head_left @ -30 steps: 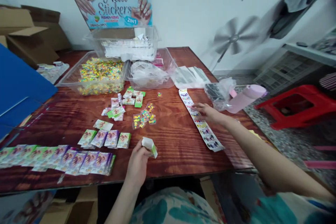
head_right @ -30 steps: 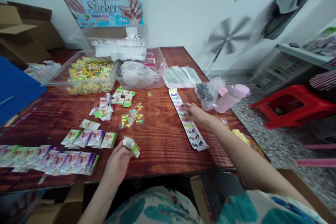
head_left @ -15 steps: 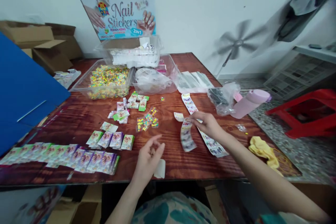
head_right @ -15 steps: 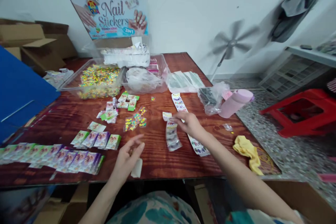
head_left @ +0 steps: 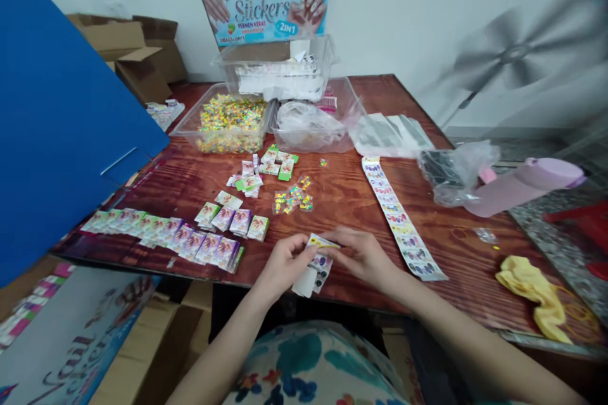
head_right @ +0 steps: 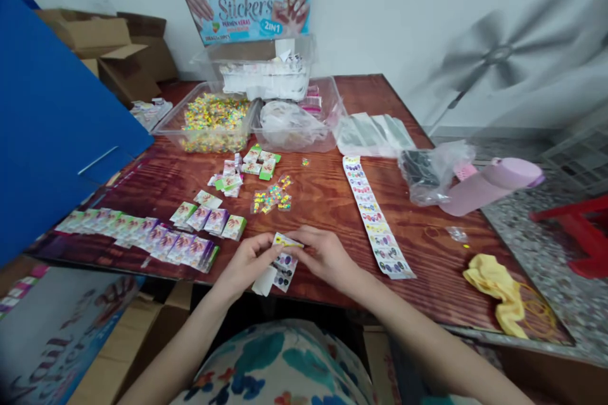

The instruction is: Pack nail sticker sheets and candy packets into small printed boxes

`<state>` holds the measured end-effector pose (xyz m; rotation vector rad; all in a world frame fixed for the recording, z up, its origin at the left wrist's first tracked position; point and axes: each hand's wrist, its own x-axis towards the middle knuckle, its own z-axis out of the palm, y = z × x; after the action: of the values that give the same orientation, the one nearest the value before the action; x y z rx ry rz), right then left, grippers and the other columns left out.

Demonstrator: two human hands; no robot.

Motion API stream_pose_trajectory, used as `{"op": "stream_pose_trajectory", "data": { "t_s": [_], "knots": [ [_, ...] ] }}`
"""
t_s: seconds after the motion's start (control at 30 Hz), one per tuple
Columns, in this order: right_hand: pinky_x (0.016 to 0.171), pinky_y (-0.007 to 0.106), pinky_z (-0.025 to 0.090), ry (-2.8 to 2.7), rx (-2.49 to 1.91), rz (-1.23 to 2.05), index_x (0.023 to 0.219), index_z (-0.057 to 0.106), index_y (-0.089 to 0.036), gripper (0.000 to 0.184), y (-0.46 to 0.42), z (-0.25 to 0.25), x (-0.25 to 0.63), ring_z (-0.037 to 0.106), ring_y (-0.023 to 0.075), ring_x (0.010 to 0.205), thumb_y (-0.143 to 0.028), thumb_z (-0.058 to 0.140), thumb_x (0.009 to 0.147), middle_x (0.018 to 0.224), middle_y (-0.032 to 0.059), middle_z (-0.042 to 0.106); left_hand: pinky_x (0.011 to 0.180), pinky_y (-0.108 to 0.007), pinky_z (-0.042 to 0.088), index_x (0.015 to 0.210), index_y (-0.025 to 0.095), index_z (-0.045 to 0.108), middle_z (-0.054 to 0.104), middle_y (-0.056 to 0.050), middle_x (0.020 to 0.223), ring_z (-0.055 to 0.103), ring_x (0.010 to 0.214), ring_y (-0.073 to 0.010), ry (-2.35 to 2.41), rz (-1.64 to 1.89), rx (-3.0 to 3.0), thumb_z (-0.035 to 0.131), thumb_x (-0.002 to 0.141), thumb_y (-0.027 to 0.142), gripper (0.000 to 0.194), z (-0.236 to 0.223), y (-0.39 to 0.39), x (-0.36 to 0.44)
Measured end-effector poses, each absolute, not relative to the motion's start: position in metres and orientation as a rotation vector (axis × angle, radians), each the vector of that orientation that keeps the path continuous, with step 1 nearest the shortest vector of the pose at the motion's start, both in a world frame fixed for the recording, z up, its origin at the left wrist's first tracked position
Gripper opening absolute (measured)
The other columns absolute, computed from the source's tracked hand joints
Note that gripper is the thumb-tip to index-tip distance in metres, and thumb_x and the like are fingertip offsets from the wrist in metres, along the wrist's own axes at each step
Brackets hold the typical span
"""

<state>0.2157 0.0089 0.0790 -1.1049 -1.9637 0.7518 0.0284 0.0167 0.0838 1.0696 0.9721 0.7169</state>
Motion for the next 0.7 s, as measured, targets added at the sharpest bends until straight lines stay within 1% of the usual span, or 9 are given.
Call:
{"op": "stream_pose_trajectory", "data": {
  "t_s": [0.07,0.13,0.2,0.27,0.33,0.47,0.57,0.63,0.7],
  "knots": [
    [0.065,0.026,0.054,-1.905,-1.149,0.693,0.1,0.072,-0.022,0.024,0.007,0.077,0.214,0.068,0.0164,0.072,-0.035,0.053,0.094,0.082,0.0057,0.072,0.059,-0.022,0.042,0.082,0.013,0.068,0.066,-0.002,0.072,0.055,0.062,-0.0122,0.994,0.681,1.012,0.075,0.066,0.048,0.039,0.078,0.015,0.025],
    [0.063,0.026,0.054,-1.864,-1.174,0.617,0.1,0.071,-0.022,0.024,0.006,0.076,0.214,0.067,0.0157,0.069,-0.031,0.05,0.095,0.08,0.0052,0.07,0.059,-0.022,0.042,0.084,0.013,0.069,0.067,-0.002,0.074,0.055,0.062,-0.0119,1.022,0.647,0.961,0.076,0.066,0.048,0.04,0.07,0.014,0.024],
    [0.068,0.027,0.056,-1.909,-1.143,0.56,0.109,0.069,-0.023,0.025,0.004,0.077,0.214,0.068,0.0165,0.077,-0.029,0.049,0.096,0.087,0.0065,0.07,0.06,-0.022,0.041,0.087,0.013,0.071,0.068,-0.003,0.074,0.056,0.062,-0.0118,1.034,0.644,0.907,0.075,0.067,0.048,0.04,0.065,0.012,0.022],
    [0.077,0.03,0.057,-2.019,-1.073,0.552,0.119,0.065,-0.024,0.028,0.001,0.076,0.212,0.068,0.0186,0.091,-0.03,0.051,0.095,0.101,0.009,0.069,0.061,-0.022,0.041,0.088,0.014,0.072,0.068,-0.002,0.074,0.056,0.062,-0.0118,1.023,0.671,0.864,0.075,0.068,0.048,0.04,0.064,0.012,0.019],
    [0.082,0.031,0.057,-2.09,-1.023,0.569,0.123,0.062,-0.025,0.031,-0.003,0.074,0.21,0.066,0.0198,0.099,-0.031,0.054,0.094,0.109,0.0102,0.066,0.061,-0.022,0.041,0.09,0.015,0.073,0.068,-0.002,0.074,0.057,0.063,-0.012,0.995,0.671,0.867,0.075,0.068,0.047,0.039,0.067,0.012,0.016],
    [0.069,0.027,0.058,-2.048,-1.043,0.559,0.117,0.065,-0.025,0.027,-0.005,0.066,0.206,0.068,0.0162,0.078,-0.026,0.048,0.096,0.089,0.0066,0.069,0.062,-0.021,0.042,0.089,0.015,0.073,0.069,-0.003,0.075,0.058,0.067,-0.0126,0.97,0.615,0.947,0.075,0.068,0.046,0.038,0.068,0.011,0.012],
    [0.067,0.026,0.057,-2.008,-1.091,0.508,0.119,0.064,-0.026,0.029,-0.003,0.063,0.208,0.068,0.0161,0.076,-0.023,0.047,0.096,0.087,0.0063,0.069,0.051,-0.019,0.036,0.081,0.014,0.072,0.068,-0.003,0.067,0.053,0.055,-0.0093,1.046,0.596,0.946,0.072,0.07,0.048,0.036,0.063,0.009,0.013],
    [0.074,0.026,0.058,-2.064,-1.057,0.491,0.122,0.063,-0.027,0.032,-0.004,0.062,0.21,0.068,0.0165,0.086,-0.02,0.046,0.096,0.097,0.008,0.069,0.043,-0.02,0.03,0.077,0.014,0.07,0.064,-0.001,0.058,0.046,0.043,-0.0074,1.075,0.612,0.869,0.068,0.071,0.05,0.036,0.06,0.009,0.014],
    [0.079,0.027,0.057,-2.159,-1.008,0.49,0.124,0.063,-0.028,0.034,-0.005,0.061,0.21,0.067,0.0172,0.096,-0.02,0.047,0.095,0.109,0.0097,0.066,0.039,-0.021,0.029,0.073,0.015,0.066,0.057,0.002,0.048,0.042,0.036,-0.0075,1.064,0.651,0.773,0.066,0.071,0.053,0.038,0.06,0.009,0.012]
  ]
}}
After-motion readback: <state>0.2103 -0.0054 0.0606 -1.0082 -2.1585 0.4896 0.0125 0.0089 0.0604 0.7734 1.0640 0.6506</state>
